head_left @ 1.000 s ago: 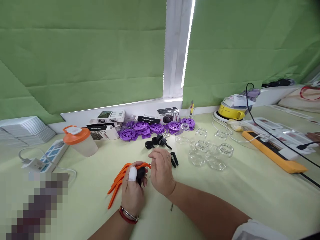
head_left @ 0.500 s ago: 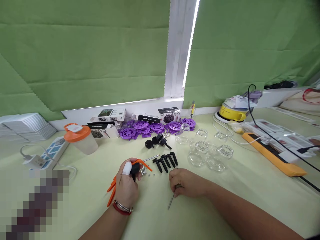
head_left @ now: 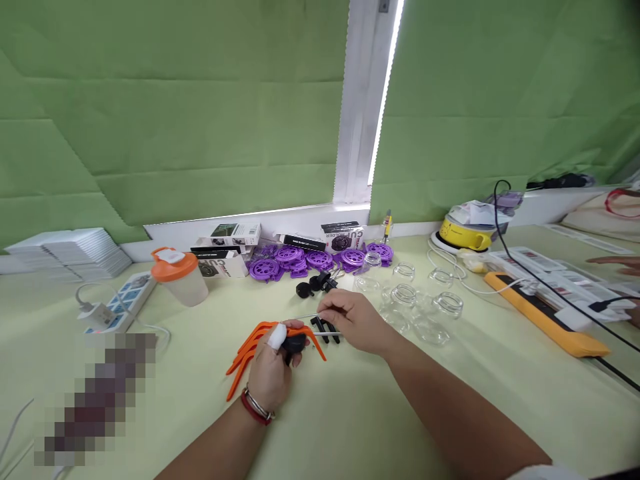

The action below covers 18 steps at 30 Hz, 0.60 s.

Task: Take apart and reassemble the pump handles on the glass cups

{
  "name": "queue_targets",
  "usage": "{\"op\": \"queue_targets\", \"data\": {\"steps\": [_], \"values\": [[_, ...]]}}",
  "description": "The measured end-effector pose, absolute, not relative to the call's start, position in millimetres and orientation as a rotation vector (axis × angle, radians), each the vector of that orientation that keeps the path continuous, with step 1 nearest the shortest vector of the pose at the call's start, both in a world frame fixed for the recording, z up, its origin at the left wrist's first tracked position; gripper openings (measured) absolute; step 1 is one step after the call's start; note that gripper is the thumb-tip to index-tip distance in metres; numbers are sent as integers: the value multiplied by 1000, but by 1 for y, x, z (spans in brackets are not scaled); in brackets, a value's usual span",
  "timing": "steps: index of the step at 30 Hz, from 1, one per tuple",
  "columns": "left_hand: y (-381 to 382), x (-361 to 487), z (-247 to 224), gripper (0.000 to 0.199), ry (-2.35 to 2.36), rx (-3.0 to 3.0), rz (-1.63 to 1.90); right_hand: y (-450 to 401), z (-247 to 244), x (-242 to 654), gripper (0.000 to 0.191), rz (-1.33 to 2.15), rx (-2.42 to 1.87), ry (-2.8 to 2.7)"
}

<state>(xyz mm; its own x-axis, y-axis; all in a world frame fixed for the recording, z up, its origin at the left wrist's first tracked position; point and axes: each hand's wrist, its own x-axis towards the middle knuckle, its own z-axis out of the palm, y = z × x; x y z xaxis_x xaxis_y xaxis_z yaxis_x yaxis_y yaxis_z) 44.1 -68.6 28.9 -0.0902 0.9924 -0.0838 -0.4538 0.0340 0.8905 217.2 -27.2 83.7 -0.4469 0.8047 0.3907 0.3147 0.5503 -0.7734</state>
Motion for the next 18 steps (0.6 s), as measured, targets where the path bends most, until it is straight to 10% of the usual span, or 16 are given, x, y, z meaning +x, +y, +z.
{"op": "queue_targets", "data": {"steps": [18], "values": [[-76,46,32,27,901,851,1317,-27,88,200,22,336,-818,-2316]]}}
